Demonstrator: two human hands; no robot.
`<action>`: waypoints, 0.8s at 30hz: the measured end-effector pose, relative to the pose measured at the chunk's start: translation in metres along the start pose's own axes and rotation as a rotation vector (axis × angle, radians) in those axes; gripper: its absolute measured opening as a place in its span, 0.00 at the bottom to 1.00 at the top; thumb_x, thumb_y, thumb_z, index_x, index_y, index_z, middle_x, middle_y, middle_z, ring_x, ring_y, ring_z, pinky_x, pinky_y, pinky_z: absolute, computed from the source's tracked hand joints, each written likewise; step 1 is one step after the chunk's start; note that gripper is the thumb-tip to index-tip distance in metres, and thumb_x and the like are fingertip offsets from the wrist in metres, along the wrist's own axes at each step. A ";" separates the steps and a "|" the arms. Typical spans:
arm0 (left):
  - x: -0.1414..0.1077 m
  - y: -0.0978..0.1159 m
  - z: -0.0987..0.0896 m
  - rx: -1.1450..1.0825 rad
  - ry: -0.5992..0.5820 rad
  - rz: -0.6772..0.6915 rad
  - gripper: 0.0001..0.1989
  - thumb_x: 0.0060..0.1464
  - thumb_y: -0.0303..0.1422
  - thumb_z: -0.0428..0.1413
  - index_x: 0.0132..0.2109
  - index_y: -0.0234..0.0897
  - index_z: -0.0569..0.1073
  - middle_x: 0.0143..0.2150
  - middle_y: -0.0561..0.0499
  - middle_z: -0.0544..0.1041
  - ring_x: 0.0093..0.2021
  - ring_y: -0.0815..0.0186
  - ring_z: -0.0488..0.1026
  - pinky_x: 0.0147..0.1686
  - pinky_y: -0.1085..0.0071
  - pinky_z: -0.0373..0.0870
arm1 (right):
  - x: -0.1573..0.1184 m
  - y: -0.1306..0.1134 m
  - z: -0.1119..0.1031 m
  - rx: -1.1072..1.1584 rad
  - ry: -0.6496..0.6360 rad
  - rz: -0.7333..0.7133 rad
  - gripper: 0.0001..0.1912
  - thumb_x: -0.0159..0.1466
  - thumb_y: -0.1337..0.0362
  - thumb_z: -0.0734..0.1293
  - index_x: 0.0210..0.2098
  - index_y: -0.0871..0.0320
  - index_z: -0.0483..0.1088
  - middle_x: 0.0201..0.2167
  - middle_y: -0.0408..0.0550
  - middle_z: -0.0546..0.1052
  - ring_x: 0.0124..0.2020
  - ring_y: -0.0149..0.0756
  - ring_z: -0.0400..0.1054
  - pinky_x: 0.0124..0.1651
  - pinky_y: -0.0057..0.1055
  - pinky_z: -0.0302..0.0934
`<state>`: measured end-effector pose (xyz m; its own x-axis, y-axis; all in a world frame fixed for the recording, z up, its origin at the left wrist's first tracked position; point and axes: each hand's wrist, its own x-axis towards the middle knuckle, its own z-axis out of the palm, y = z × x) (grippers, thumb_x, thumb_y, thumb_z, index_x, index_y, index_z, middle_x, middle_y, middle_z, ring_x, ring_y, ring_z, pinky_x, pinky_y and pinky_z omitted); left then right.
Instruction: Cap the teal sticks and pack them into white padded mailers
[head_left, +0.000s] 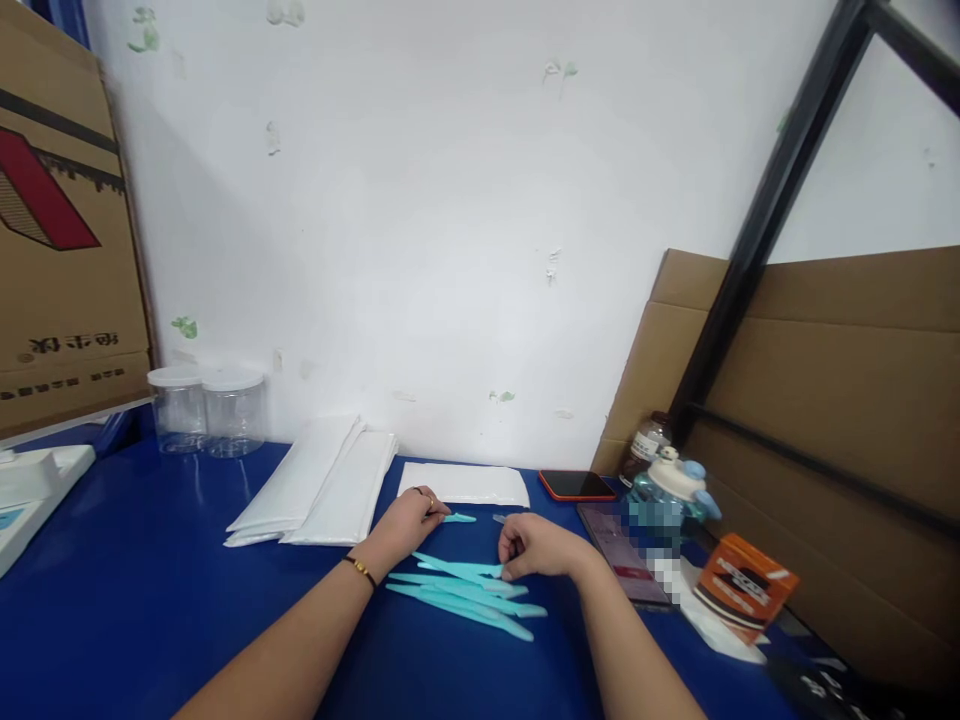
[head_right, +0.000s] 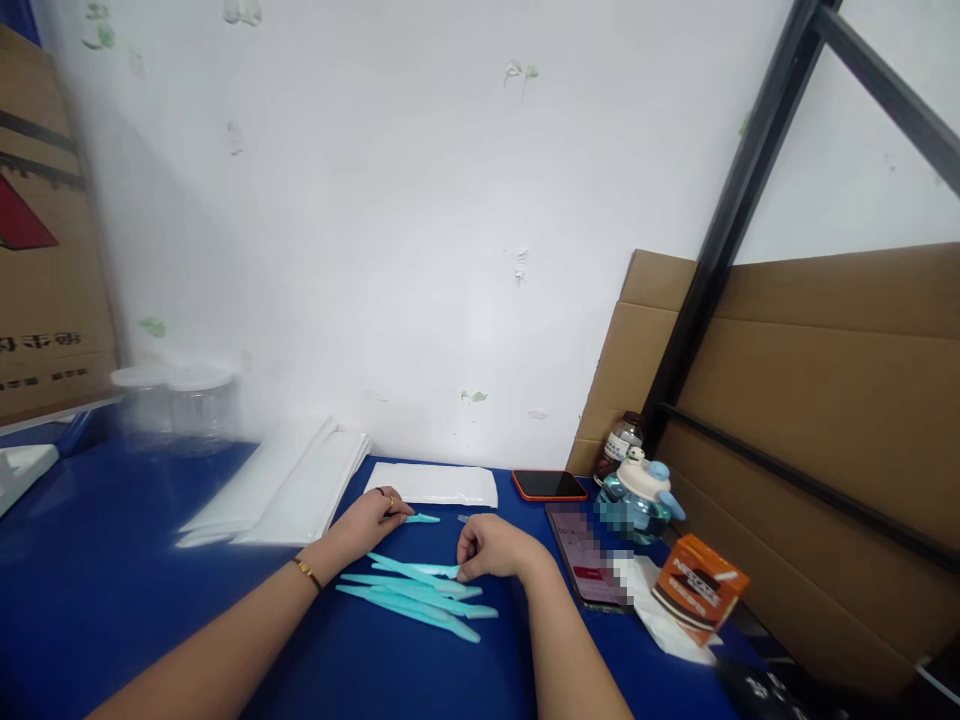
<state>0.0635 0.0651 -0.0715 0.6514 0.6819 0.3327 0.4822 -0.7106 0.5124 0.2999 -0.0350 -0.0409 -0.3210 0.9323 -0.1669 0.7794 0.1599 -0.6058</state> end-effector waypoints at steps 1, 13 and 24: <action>0.000 0.002 -0.002 0.006 0.005 -0.012 0.12 0.54 0.33 0.50 0.41 0.39 0.76 0.41 0.49 0.75 0.43 0.64 0.70 0.46 0.72 0.63 | 0.001 0.002 0.000 0.007 0.009 0.014 0.09 0.45 0.63 0.72 0.25 0.61 0.73 0.18 0.38 0.68 0.20 0.25 0.59 0.21 0.21 0.49; -0.007 0.035 -0.012 0.176 -0.199 0.054 0.12 0.53 0.40 0.51 0.35 0.41 0.77 0.35 0.51 0.78 0.36 0.63 0.72 0.35 0.73 0.61 | 0.004 0.006 -0.001 0.115 0.303 0.015 0.06 0.50 0.65 0.70 0.26 0.61 0.71 0.20 0.41 0.71 0.23 0.27 0.62 0.24 0.21 0.53; -0.007 0.015 -0.025 0.251 -0.061 -0.090 0.13 0.46 0.35 0.55 0.42 0.43 0.75 0.37 0.51 0.75 0.41 0.63 0.70 0.39 0.72 0.62 | -0.005 -0.001 -0.007 -0.057 0.298 -0.046 0.13 0.45 0.59 0.74 0.29 0.58 0.74 0.31 0.43 0.72 0.30 0.30 0.64 0.29 0.22 0.56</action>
<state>0.0515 0.0535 -0.0465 0.6298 0.7381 0.2422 0.6649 -0.6734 0.3231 0.3045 -0.0376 -0.0343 -0.1912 0.9764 0.1000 0.7996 0.2140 -0.5611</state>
